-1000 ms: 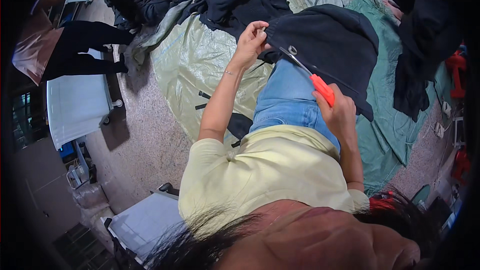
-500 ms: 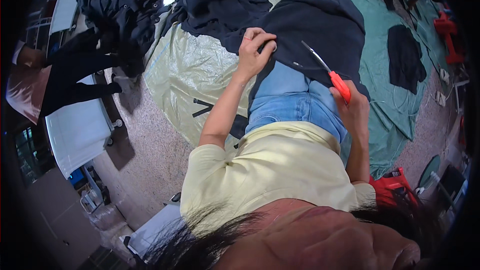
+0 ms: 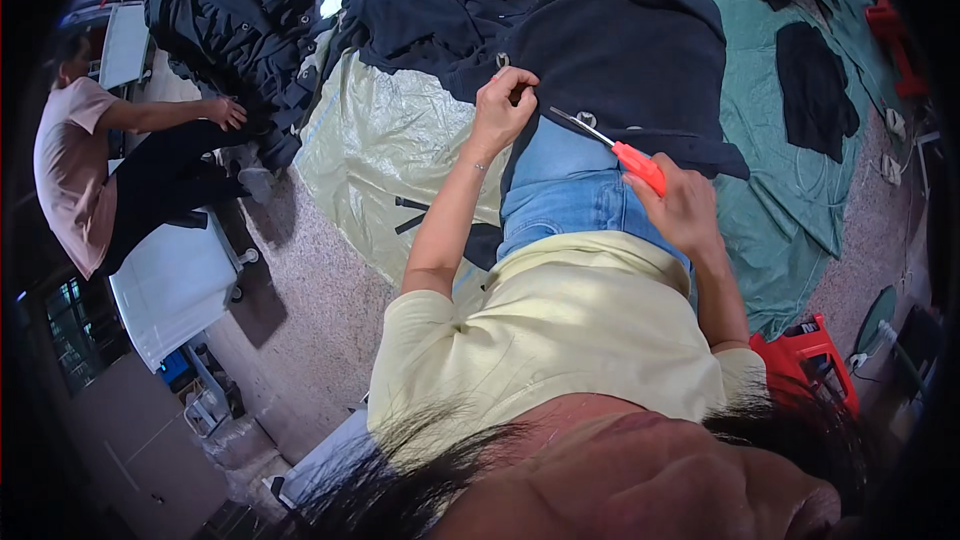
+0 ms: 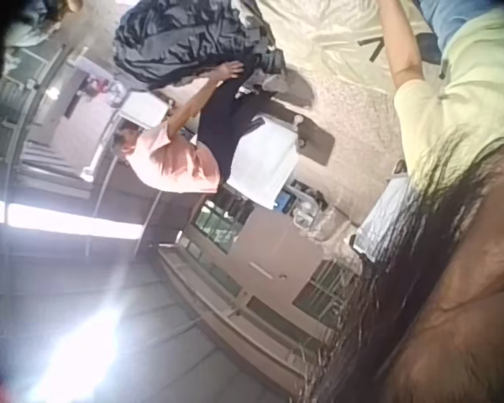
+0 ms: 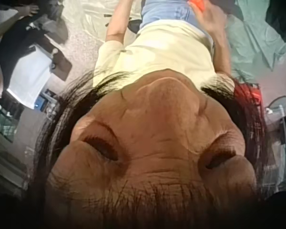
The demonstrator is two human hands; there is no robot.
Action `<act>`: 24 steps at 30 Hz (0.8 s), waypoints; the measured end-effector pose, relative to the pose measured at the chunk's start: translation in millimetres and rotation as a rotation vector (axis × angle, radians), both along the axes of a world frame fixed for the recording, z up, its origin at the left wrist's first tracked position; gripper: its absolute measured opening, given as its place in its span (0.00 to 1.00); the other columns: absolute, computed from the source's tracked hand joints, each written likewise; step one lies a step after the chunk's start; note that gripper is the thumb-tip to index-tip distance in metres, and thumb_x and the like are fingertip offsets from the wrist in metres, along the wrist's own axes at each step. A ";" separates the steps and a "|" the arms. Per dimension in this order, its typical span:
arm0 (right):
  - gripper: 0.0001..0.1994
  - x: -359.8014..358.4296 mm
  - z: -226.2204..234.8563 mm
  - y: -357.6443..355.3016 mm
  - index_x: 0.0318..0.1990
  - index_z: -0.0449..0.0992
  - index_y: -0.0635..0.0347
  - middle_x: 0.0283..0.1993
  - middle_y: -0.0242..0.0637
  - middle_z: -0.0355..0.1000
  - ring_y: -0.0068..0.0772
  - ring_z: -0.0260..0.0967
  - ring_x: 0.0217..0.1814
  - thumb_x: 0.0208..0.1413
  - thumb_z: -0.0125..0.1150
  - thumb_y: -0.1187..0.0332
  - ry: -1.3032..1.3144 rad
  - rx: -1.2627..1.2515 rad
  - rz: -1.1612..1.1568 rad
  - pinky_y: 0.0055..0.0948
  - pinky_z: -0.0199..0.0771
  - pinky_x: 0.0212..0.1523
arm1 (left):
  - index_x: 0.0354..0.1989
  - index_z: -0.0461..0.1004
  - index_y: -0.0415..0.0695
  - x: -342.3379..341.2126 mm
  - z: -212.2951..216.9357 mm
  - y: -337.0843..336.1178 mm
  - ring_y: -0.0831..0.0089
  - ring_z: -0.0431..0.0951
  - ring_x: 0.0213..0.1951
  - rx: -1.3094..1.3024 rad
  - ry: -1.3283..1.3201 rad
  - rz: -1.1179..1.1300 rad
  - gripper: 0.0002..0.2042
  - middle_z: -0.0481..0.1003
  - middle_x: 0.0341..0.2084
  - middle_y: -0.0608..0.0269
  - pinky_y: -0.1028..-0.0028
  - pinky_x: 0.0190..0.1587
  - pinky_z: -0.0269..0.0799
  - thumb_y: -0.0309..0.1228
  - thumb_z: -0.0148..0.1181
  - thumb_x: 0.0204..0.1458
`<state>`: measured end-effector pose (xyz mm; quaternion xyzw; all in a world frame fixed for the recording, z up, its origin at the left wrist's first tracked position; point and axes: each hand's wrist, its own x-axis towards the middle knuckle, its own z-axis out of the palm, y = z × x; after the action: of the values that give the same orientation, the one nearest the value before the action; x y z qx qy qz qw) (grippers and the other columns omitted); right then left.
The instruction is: Using scissors to trim threads and finish black garments on a manufacturing floor.
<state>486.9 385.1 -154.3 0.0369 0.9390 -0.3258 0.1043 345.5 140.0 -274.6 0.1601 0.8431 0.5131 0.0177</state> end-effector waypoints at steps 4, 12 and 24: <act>0.17 4.2 9.3 5.1 0.32 0.71 0.58 0.19 0.45 0.70 0.53 0.71 0.24 0.55 0.63 0.53 -0.002 -0.032 -0.059 0.44 0.64 0.24 | 0.34 0.76 0.37 -12.7 0.5 -7.7 0.76 0.77 0.30 -0.002 0.176 -0.035 0.07 0.75 0.29 0.62 0.78 0.34 0.72 0.17 0.58 0.46; 0.13 31.4 19.6 39.0 0.38 0.75 0.56 0.18 0.44 0.68 0.51 0.69 0.21 0.55 0.65 0.57 0.075 0.003 -0.278 0.40 0.63 0.23 | 0.32 0.75 0.40 -48.6 9.0 -10.7 0.60 0.74 0.34 -0.299 0.605 0.009 0.09 0.72 0.30 0.58 0.65 0.37 0.72 0.15 0.59 0.42; 0.16 36.4 16.7 31.3 0.35 0.74 0.58 0.19 0.46 0.70 0.54 0.70 0.25 0.54 0.64 0.54 0.019 -0.042 -0.148 0.45 0.65 0.26 | 0.37 0.75 0.38 4.9 36.5 17.2 0.73 0.75 0.31 -0.106 0.128 -0.204 0.11 0.72 0.34 0.59 0.75 0.35 0.74 0.17 0.62 0.44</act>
<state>523.3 416.4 -137.6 0.1008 0.9276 -0.3525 0.0717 350.4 157.3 -238.0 0.2762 0.8477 0.4523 0.0246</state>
